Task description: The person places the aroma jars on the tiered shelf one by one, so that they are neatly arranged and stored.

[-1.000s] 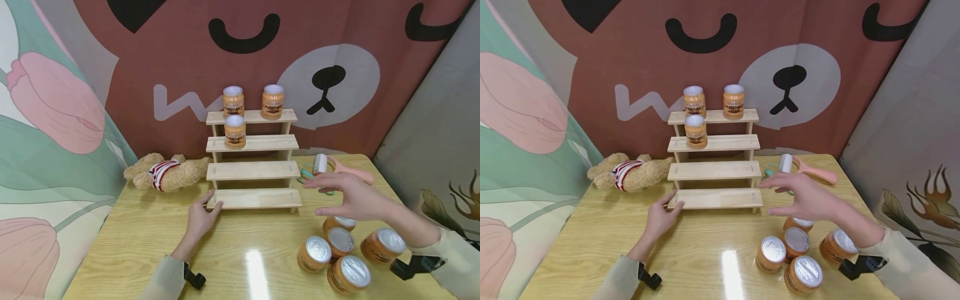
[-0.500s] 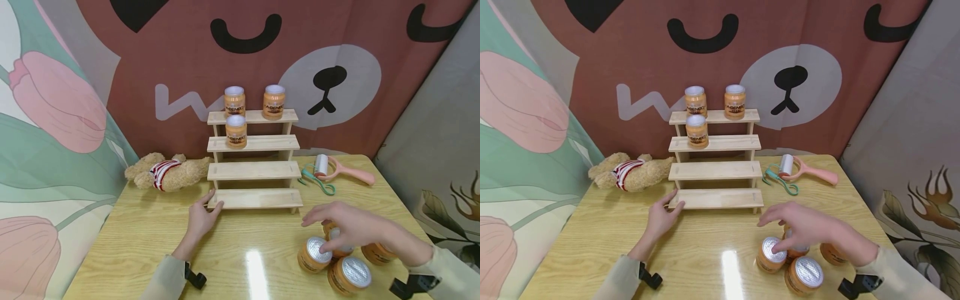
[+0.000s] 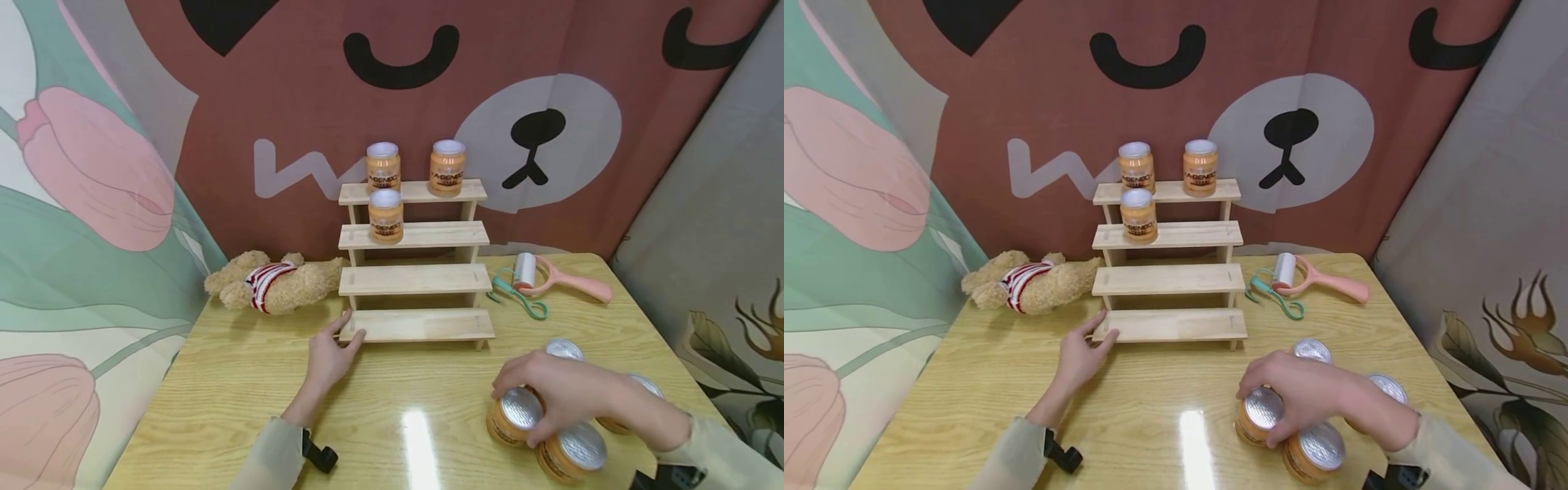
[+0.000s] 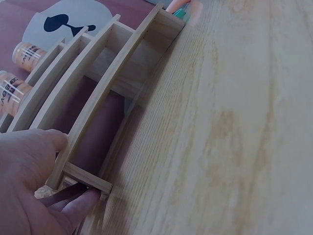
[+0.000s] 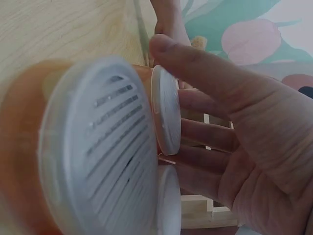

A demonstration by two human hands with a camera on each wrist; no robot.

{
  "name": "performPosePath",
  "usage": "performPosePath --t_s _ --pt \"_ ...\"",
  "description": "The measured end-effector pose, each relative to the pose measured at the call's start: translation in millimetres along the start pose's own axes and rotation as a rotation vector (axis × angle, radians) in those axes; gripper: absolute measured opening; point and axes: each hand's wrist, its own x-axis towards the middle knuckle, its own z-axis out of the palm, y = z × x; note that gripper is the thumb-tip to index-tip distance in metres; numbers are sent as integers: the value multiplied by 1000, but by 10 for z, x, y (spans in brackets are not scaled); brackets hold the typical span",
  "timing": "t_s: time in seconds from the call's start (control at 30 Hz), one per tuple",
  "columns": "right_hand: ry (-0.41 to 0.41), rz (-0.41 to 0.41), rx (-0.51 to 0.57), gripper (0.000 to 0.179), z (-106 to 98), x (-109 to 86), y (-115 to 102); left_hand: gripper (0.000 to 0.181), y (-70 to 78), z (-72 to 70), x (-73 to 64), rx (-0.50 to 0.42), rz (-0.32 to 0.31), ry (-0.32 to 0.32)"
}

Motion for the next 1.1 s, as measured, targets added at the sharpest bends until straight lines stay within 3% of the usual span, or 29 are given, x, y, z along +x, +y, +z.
performPosePath --t_s 0.17,0.33,0.6,0.77,1.1 --pt "-78 69 -50 59 -1 24 -42 56 -8 12 4 2 -1 1" --pt "-75 26 -88 53 -3 44 -14 56 -1 7 2 1 -9 -10" --pt "-63 -3 -11 49 -121 53 62 55 -12 4 -9 -8 -3 -5" --pt "-38 -8 2 49 -288 87 102 55 -20 3 -19 8 -12 -3" --pt "37 -31 -157 54 -687 223 125 55 -1 7 7 -9 -5 0"
